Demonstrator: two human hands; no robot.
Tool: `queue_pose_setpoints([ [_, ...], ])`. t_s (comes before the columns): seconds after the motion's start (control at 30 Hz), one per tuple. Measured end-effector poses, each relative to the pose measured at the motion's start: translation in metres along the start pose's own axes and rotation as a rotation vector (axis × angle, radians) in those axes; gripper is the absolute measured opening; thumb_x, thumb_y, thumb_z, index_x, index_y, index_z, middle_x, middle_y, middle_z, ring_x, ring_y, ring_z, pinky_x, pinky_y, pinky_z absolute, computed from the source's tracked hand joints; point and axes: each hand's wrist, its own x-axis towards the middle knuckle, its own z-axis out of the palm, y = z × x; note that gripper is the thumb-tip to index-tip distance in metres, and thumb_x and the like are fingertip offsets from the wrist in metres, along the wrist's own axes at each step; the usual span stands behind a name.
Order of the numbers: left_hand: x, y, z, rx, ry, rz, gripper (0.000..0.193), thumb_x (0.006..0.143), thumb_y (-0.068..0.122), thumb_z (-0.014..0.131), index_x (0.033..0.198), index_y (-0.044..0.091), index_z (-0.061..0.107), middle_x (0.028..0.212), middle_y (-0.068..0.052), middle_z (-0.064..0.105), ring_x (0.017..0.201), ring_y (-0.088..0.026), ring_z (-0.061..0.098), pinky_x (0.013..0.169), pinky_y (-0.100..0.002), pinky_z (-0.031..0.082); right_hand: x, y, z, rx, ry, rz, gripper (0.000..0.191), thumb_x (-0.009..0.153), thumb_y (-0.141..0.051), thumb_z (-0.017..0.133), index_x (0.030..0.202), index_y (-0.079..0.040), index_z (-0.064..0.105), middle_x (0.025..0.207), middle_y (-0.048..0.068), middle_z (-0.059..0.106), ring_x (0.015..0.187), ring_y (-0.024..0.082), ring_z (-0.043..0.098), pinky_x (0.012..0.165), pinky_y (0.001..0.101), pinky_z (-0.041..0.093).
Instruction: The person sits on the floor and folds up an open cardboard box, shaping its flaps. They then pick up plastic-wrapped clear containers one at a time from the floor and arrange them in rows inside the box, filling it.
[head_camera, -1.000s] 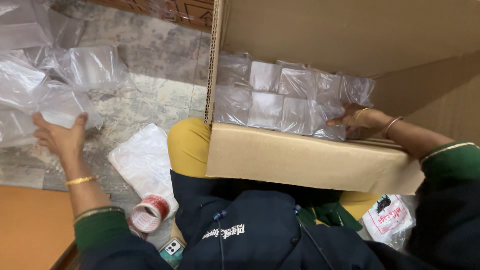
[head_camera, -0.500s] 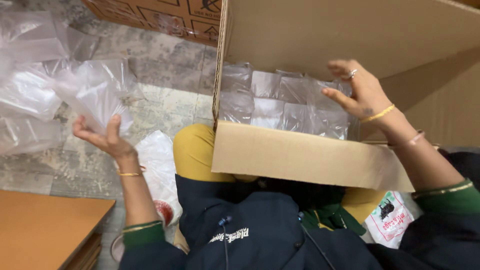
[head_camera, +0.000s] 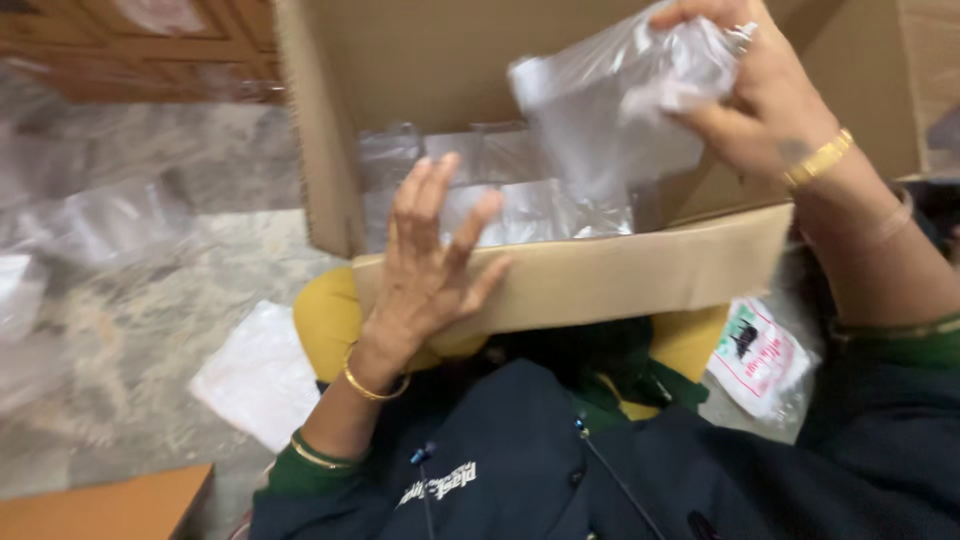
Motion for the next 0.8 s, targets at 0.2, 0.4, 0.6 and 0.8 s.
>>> queue_pose_setpoints([
  [0.2, -0.044, 0.008, 0.037, 0.154, -0.149, -0.044, 0.052, 0.098, 0.049, 0.07, 0.132, 0.01, 0.067, 0.125, -0.01, 0.064, 0.099, -0.025, 0.06, 0.095, -0.042, 0.043, -0.015, 0.191, 0.015, -0.263, -0.288, 0.895, 0.056, 0.1, -0.038, 0.064, 0.145, -0.007, 0.052, 0.131, 0.022, 0.066, 0.12, 0.038, 0.062, 0.091, 0.0525, 0.053],
  [0.4, -0.045, 0.007, 0.04, 0.159, -0.122, -0.039, 0.048, 0.098, 0.048, 0.068, 0.125, 0.009, 0.07, 0.12, -0.009, 0.067, 0.09, -0.023, 0.059, 0.093, -0.04, 0.042, -0.034, 0.281, 0.079, -0.612, -0.765, 0.288, 0.07, 0.075, -0.033, 0.082, 0.136, -0.009, 0.06, 0.138, 0.018, 0.061, 0.125, 0.039, 0.058, 0.103, 0.0462, 0.049],
  [0.6, -0.062, 0.004, 0.01, -0.157, 0.19, 0.06, 0.022, 0.106, 0.024, 0.073, 0.123, 0.011, 0.068, 0.125, -0.01, 0.064, 0.107, -0.027, 0.064, 0.097, -0.044, 0.055, -0.017, 0.278, 0.1, -1.065, -0.938, 0.095, 0.047, 0.09, -0.041, 0.069, 0.134, -0.025, 0.064, 0.131, 0.009, 0.066, 0.126, 0.03, 0.063, 0.1, 0.0449, 0.055],
  [0.8, -0.132, -0.075, -0.051, 0.048, 0.404, -0.475, 0.032, 0.085, 0.013, 0.078, 0.109, 0.006, 0.059, 0.099, -0.013, 0.063, 0.092, -0.034, 0.059, 0.084, -0.046, 0.045, -0.007, 0.272, 0.098, -1.364, -1.414, 0.018, 0.07, 0.074, -0.062, 0.082, 0.139, -0.05, 0.058, 0.155, -0.003, 0.049, 0.145, 0.024, 0.046, 0.115, 0.0325, 0.045],
])
